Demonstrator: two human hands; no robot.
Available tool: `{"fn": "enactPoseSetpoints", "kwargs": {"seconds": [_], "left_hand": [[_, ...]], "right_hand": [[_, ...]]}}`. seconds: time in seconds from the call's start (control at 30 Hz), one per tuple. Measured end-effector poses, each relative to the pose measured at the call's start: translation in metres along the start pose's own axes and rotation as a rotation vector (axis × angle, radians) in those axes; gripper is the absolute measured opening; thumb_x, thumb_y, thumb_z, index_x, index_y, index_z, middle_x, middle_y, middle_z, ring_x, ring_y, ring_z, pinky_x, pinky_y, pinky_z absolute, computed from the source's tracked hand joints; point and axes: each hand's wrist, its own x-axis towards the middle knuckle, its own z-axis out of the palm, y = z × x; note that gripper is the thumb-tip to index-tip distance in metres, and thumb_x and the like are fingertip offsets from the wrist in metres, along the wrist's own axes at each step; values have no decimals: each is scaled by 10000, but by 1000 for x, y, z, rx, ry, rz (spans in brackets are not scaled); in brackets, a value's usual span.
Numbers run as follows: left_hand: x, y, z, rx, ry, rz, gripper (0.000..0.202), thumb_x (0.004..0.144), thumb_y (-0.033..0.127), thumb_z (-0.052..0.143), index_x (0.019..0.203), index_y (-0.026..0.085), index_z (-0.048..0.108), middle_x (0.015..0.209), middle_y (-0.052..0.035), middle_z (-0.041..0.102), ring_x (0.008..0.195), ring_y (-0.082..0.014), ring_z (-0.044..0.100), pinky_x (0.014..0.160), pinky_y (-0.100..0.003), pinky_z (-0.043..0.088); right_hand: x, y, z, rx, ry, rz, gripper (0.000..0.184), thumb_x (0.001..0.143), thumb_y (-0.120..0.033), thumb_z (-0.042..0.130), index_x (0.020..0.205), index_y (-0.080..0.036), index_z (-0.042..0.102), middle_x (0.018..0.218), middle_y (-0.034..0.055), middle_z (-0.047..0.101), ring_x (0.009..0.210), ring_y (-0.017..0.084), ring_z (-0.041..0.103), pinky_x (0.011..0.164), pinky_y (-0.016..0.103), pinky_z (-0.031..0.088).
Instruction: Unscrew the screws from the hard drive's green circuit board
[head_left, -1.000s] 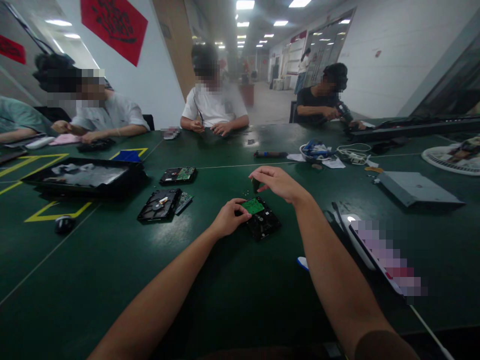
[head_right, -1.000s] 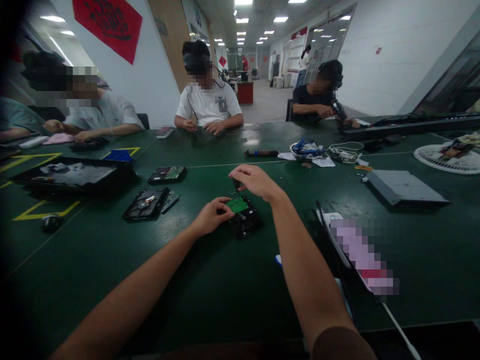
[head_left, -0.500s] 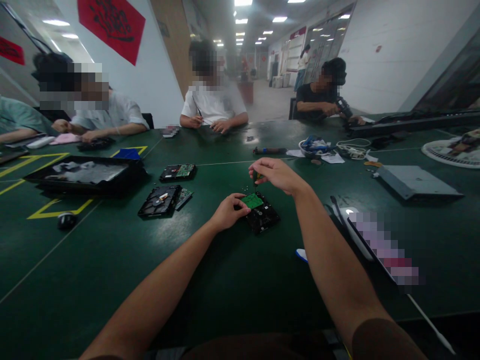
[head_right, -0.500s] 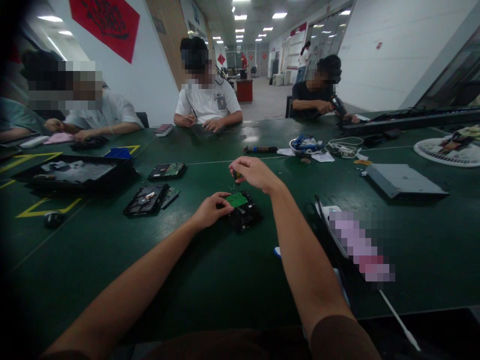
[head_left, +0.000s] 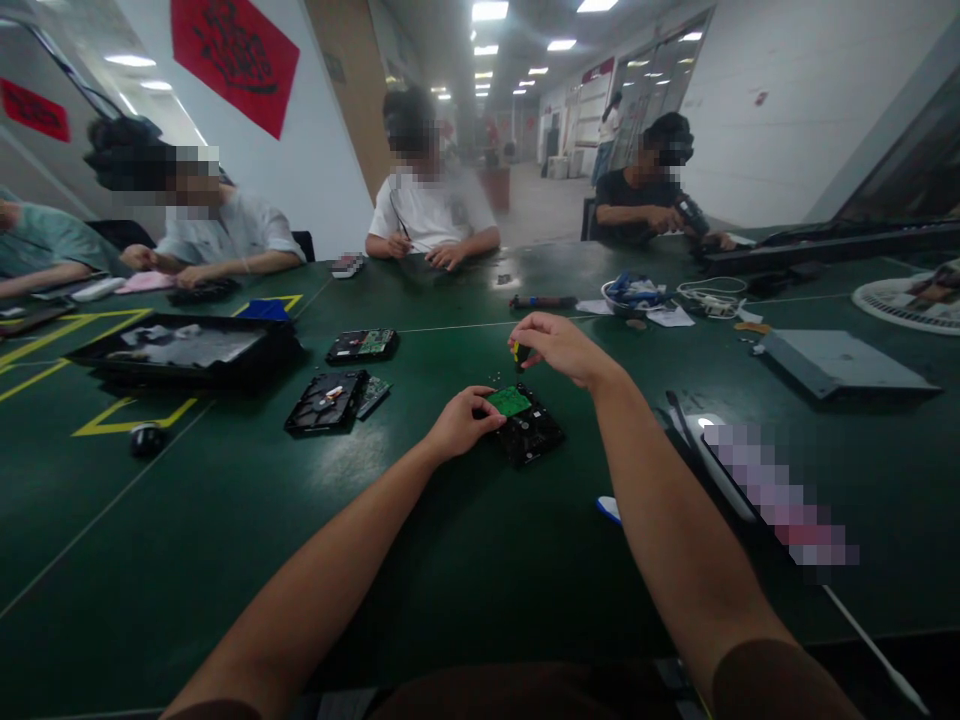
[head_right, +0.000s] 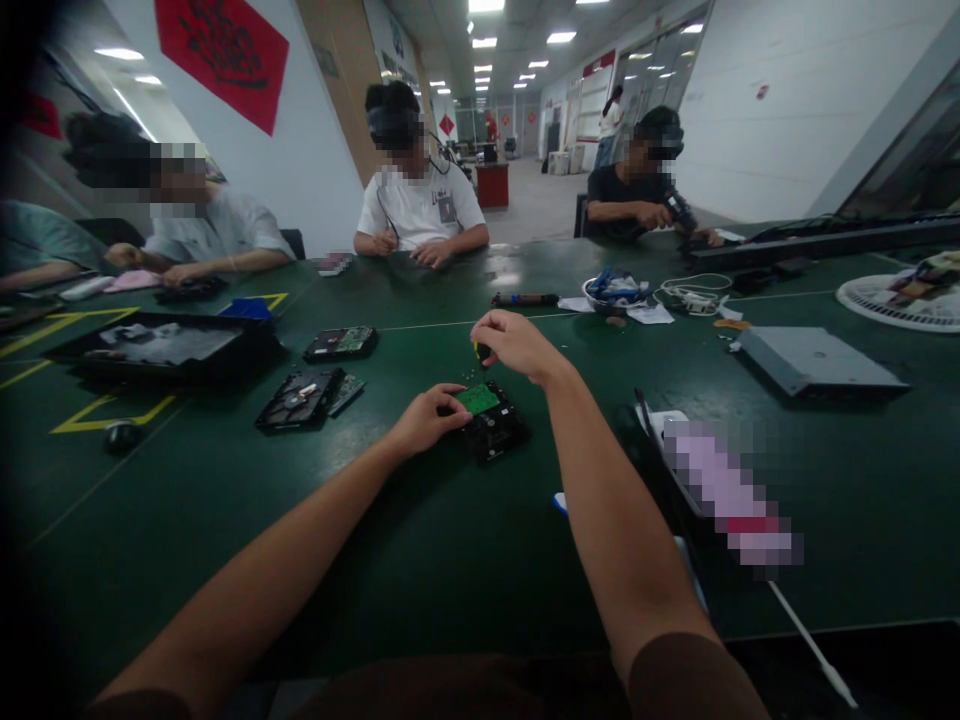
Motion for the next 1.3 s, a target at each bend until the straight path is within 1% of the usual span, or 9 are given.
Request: {"fn": "enactPoseSetpoints", "kwargs": {"seconds": [0.13,0.23,0.33,0.5,0.63,0.83,0.93,1.17,1.3], "left_hand": [[1,-1,0,-5,4,-5,138,830,332,752,777,204,764,1376,-72,608,1220,-280,605,1079,-443,453],[1,-2,0,-14,-2,-9,133,828,326,754,775,204,766,1380,-68,607,1218,-278,607,1071,-435,460],[1,-3,0,-9,-2,-12,142,828,339,754,777,207,768,1380,-66,607,1214,-279,608,1057,-433,469],[1,-2,-1,1,-3,-4,152,830,352,753,770,214,769,1379,-64,606,1217,-283,606,1054,-439,470],[1,-2,-2,-3,-4,-5,149,825,357,760,779,215,769,1383,-66,604,1205,-282,612,1056,-446,468],[1,-1,-2,-5,-3,-22,138,830,338,758,780,211,772,1387,-70,602,1217,-288,606,1068,-453,461],[1,0,-2,-10,-8,-28,142,832,339,756,780,208,772,1392,-72,597,1217,-287,605,1062,-450,467],[0,1,-3,-12,-12,-20,150,833,347,753,774,210,770,1390,-74,595,1217,-286,603,1058,-450,470],[0,2,-3,-5,-9,-26,141,829,339,756,771,212,772,1377,-74,601,1228,-289,599,1069,-447,464]], "right_hand": [[0,0,2,80,-61,-32,163,920,-354,634,914,-215,720,1003,86,708,939,215,645,728,345,598],[1,0,2,123,-59,0,182,931,-344,615,961,-212,736,999,93,705,961,225,645,766,372,609],[1,1,1,76,-43,-1,183,915,-341,629,1001,-217,731,1016,84,704,971,222,635,760,355,605],[3,3,2,-54,36,-6,186,855,-387,700,895,-206,690,928,81,696,883,210,627,683,323,579],[3,2,5,2,8,1,153,877,-361,664,877,-209,653,949,88,711,883,210,649,687,329,578],[2,-2,6,86,-35,7,230,918,-415,618,1004,-225,715,1030,90,710,993,236,643,780,374,603],[2,-1,5,13,-26,-12,242,900,-432,639,1017,-238,723,1047,77,705,986,229,629,767,361,592],[3,5,4,-247,112,-13,229,871,-452,680,884,-223,677,851,51,674,751,181,585,629,328,477],[1,1,6,-240,46,-53,230,910,-448,633,908,-228,699,893,49,699,738,167,581,659,320,468]]}}
